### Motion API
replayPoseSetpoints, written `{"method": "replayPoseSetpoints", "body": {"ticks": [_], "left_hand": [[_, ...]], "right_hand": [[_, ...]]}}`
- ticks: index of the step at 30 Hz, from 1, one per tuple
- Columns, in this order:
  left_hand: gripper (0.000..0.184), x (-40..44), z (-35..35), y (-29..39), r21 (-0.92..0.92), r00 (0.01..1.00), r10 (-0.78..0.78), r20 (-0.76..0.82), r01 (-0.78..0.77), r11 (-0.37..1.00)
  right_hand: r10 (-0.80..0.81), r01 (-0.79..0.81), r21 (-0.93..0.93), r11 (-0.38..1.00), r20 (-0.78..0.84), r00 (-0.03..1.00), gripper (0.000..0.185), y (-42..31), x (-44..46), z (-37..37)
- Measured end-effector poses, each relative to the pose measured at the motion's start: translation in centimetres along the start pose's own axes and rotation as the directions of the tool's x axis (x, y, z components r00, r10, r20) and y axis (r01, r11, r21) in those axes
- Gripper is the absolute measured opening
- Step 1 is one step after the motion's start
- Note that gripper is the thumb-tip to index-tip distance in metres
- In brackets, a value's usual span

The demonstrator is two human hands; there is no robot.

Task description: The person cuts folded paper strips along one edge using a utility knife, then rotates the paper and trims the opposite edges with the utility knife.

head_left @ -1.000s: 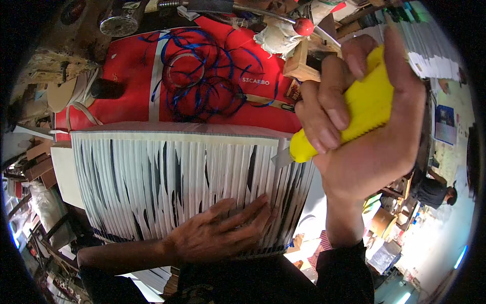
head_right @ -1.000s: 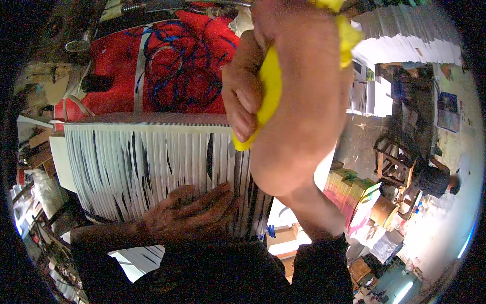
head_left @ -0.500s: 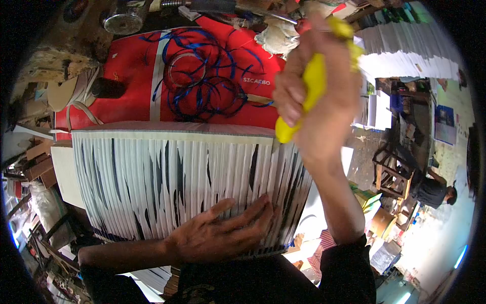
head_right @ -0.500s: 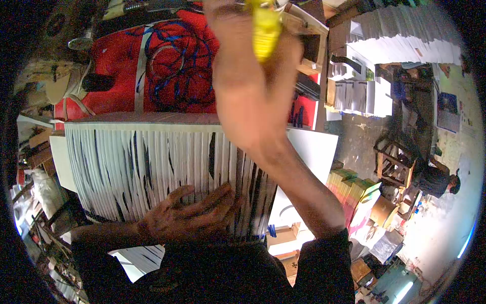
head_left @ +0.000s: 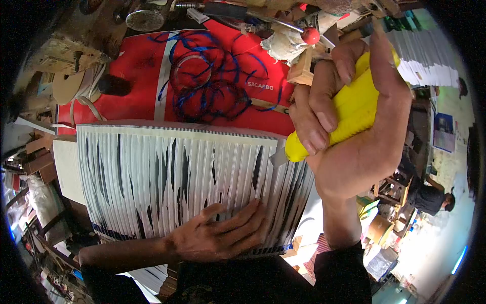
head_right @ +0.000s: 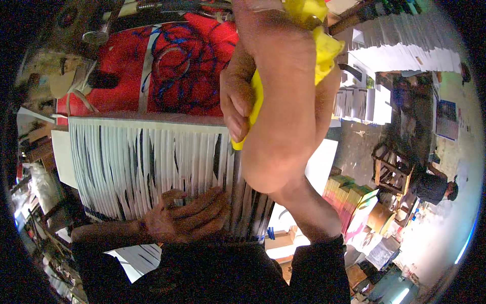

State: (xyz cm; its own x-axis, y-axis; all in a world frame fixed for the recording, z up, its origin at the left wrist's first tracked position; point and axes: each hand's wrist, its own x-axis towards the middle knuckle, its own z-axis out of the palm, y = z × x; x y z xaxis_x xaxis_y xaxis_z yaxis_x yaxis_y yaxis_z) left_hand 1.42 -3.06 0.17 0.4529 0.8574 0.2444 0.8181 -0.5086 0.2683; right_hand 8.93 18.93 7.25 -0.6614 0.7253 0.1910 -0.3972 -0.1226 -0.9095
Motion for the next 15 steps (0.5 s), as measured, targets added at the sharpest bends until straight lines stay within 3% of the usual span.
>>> {"method": "replayPoseSetpoints", "body": {"ticks": [1, 7, 10, 11, 15], "left_hand": [[0.035, 0.0, 0.0, 0.0, -0.002, 1.000, -0.002, 0.001, 0.002, 1.000], [0.035, 0.4, -0.3, -0.1, -0.028, 1.000, -0.018, 0.005, 0.018, 0.999], [0.036, 0.4, -0.3, -0.1, -0.056, 1.000, -0.017, -0.010, 0.017, 0.998], [0.035, 0.4, -0.3, 0.0, -0.046, 1.000, -0.024, -0.018, 0.023, 0.999], [0.033, 0.2, -0.3, -0.1, -0.048, 1.000, -0.016, 0.005, 0.016, 0.999]], "right_hand": [[-0.037, 0.039, -0.050, 0.998, 0.047, 0.998, 0.038, 0.4, -0.1, -0.3], [0.076, -0.059, 0.223, 0.973, -0.068, 0.995, 0.037, 1.2, 0.9, -0.6], [-0.045, 0.040, -0.022, 0.999, -0.272, 0.961, 0.037, 1.0, 0.8, 1.5], [0.036, -0.029, 0.034, 0.999, -0.228, 0.973, 0.036, 2.1, 0.7, -0.2], [-0.004, -0.108, -0.353, 0.929, -0.301, 0.954, 0.030, 3.5, 1.2, 0.5]]}}
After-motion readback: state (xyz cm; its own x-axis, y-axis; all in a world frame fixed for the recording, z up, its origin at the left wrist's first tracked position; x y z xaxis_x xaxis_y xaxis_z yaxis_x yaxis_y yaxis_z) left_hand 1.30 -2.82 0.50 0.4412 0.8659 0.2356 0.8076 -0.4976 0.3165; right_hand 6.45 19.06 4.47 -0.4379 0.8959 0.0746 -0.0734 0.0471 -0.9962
